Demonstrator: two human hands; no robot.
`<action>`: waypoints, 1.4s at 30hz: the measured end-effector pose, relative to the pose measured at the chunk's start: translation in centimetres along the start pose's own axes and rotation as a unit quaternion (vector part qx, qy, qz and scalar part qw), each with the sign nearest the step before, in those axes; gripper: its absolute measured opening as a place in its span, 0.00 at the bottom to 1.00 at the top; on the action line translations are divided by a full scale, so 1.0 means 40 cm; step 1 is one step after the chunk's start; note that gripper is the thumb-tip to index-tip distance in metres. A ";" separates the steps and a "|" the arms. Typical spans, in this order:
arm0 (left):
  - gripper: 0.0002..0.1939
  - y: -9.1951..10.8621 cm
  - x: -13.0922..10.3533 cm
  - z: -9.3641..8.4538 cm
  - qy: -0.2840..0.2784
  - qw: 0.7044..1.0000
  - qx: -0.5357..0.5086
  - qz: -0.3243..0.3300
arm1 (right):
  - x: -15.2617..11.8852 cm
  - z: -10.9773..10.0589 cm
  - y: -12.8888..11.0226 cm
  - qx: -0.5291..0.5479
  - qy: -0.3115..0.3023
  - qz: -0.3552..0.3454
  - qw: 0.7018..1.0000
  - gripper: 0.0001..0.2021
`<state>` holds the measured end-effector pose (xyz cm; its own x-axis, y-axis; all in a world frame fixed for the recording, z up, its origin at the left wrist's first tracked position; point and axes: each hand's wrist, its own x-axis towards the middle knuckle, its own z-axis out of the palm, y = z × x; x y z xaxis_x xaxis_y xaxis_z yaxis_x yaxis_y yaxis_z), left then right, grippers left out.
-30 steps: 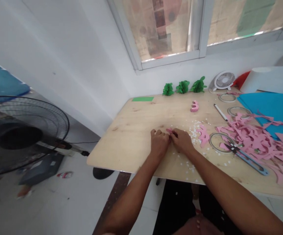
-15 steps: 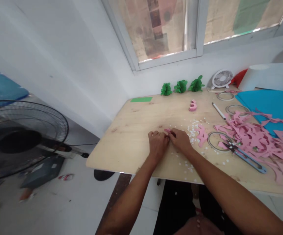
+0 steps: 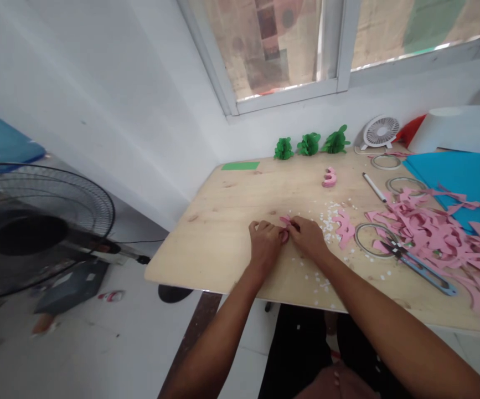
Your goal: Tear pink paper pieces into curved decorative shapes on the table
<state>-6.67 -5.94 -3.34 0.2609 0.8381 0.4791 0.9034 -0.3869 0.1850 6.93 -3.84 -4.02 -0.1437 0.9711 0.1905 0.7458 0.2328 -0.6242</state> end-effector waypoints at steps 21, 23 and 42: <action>0.12 -0.017 0.024 0.017 -0.012 0.996 0.063 0.067 | -0.002 -0.001 -0.005 -0.010 -0.001 0.011 1.000 0.11; 0.10 -0.016 0.023 0.019 -0.020 0.999 0.030 0.029 | -0.002 0.000 -0.004 -0.008 0.000 0.012 1.000 0.12; 0.06 -0.025 -0.041 -0.035 -0.013 0.993 -0.091 -0.072 | -0.003 -0.006 -0.007 0.010 0.005 0.003 1.000 0.10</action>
<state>-8.49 -7.48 -3.10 0.1437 0.8986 0.4145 0.8562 -0.3230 0.4032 6.91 -4.03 -3.69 -0.1331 0.9720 0.1935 0.7339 0.2279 -0.6399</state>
